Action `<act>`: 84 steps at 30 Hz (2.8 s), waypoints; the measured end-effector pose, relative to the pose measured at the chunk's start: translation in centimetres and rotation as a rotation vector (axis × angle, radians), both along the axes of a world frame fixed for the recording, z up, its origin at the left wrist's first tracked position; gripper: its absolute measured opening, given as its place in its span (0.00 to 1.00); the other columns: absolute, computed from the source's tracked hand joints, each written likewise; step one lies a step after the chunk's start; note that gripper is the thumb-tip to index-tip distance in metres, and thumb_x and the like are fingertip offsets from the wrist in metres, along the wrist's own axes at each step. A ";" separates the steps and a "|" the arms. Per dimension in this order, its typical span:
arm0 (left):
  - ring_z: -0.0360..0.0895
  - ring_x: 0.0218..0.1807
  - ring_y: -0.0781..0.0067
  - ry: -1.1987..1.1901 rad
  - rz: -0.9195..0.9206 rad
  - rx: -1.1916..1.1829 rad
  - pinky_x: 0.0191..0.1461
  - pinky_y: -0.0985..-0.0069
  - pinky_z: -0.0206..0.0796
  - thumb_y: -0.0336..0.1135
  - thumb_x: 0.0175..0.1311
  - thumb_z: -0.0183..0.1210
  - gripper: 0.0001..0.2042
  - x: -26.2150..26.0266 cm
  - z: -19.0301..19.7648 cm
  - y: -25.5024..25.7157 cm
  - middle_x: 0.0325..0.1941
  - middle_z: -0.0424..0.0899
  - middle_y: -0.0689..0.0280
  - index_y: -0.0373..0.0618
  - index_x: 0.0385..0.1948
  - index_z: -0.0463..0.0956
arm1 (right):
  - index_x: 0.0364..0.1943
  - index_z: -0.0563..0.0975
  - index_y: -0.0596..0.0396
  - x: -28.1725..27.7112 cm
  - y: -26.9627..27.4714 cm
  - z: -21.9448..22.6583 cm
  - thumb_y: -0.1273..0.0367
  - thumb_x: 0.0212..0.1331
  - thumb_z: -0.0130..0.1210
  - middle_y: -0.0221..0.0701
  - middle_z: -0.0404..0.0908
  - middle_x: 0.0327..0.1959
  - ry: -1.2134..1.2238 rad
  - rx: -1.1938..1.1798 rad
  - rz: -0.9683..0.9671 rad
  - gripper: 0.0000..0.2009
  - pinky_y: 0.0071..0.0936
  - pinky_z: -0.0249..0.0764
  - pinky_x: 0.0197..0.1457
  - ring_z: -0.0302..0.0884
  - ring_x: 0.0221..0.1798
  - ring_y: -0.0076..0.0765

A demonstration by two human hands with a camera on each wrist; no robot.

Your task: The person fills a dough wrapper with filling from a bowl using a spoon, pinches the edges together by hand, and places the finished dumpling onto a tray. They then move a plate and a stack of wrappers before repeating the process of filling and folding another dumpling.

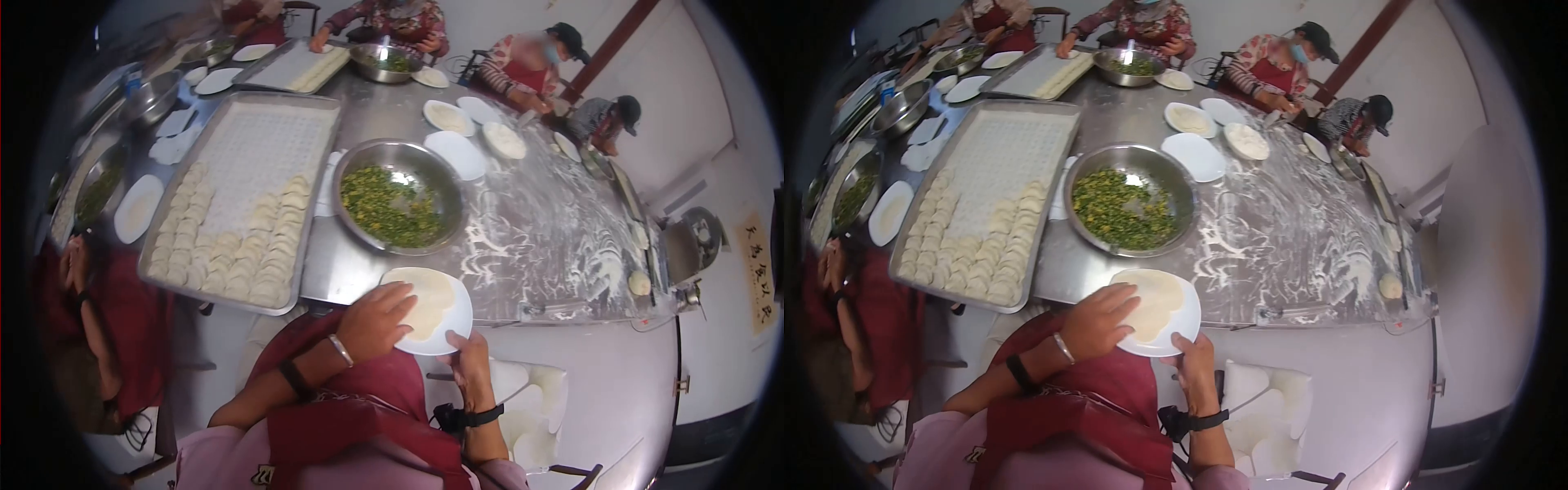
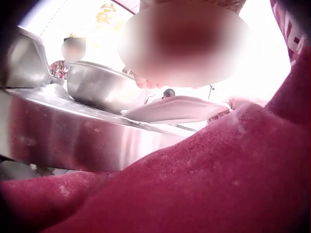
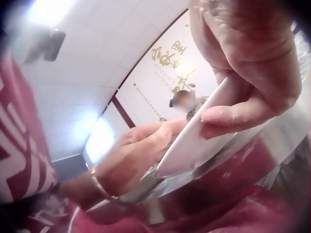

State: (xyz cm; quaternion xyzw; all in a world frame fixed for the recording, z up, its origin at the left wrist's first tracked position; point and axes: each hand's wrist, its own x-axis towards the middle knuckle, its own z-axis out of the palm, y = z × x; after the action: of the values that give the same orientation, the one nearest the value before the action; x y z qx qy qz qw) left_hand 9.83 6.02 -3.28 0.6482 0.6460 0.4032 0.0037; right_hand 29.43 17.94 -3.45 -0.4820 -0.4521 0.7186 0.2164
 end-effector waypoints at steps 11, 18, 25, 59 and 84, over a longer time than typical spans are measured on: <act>0.57 0.74 0.50 0.150 0.162 -0.171 0.76 0.54 0.49 0.39 0.61 0.59 0.26 -3.9 -3.1 -2.0 0.71 0.65 0.53 0.48 0.64 0.69 | 0.50 0.72 0.69 -8.8 -5.5 -2.8 0.75 0.63 0.51 0.39 0.80 0.41 0.115 0.123 0.154 0.13 0.30 0.86 0.27 0.82 0.34 0.34; 0.58 0.74 0.51 0.182 0.327 -0.154 0.76 0.54 0.50 0.35 0.60 0.59 0.24 -5.8 -4.6 0.2 0.69 0.67 0.53 0.45 0.61 0.71 | 0.48 0.74 0.69 -8.8 -5.5 -2.4 0.77 0.61 0.52 0.39 0.80 0.41 0.058 0.143 0.068 0.13 0.30 0.85 0.29 0.82 0.35 0.33; 0.61 0.72 0.49 0.200 0.441 -0.172 0.75 0.53 0.51 0.36 0.56 0.64 0.25 -7.7 -6.2 1.7 0.66 0.70 0.53 0.44 0.58 0.74 | 0.47 0.76 0.68 -2.3 -2.4 -1.8 0.73 0.61 0.52 0.38 0.83 0.36 0.003 0.143 -0.094 0.13 0.27 0.80 0.23 0.83 0.29 0.32; 0.82 0.31 0.66 -0.992 0.291 -0.405 0.38 0.71 0.72 0.37 0.66 0.56 0.12 -3.2 -9.3 -7.9 0.29 0.85 0.57 0.37 0.30 0.82 | 0.44 0.75 0.66 -15.5 -0.6 -2.1 0.67 0.69 0.53 0.44 0.83 0.41 0.433 -0.062 0.136 0.13 0.35 0.83 0.49 0.85 0.44 0.42; 0.81 0.51 0.57 -1.885 0.220 -0.278 0.56 0.63 0.76 0.45 0.70 0.57 0.21 -4.5 -10.2 -6.9 0.49 0.81 0.49 0.31 0.51 0.73 | 0.55 0.76 0.63 -14.0 -2.9 -2.6 0.67 0.66 0.55 0.45 0.81 0.54 0.108 1.039 0.619 0.18 0.40 0.68 0.67 0.75 0.62 0.49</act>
State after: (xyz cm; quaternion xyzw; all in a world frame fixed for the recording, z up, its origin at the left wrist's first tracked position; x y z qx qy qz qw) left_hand 5.31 -0.87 -13.52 -0.0134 0.4767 0.6768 0.5608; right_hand 15.46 15.01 -6.04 -0.1224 -0.8513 0.4571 0.2268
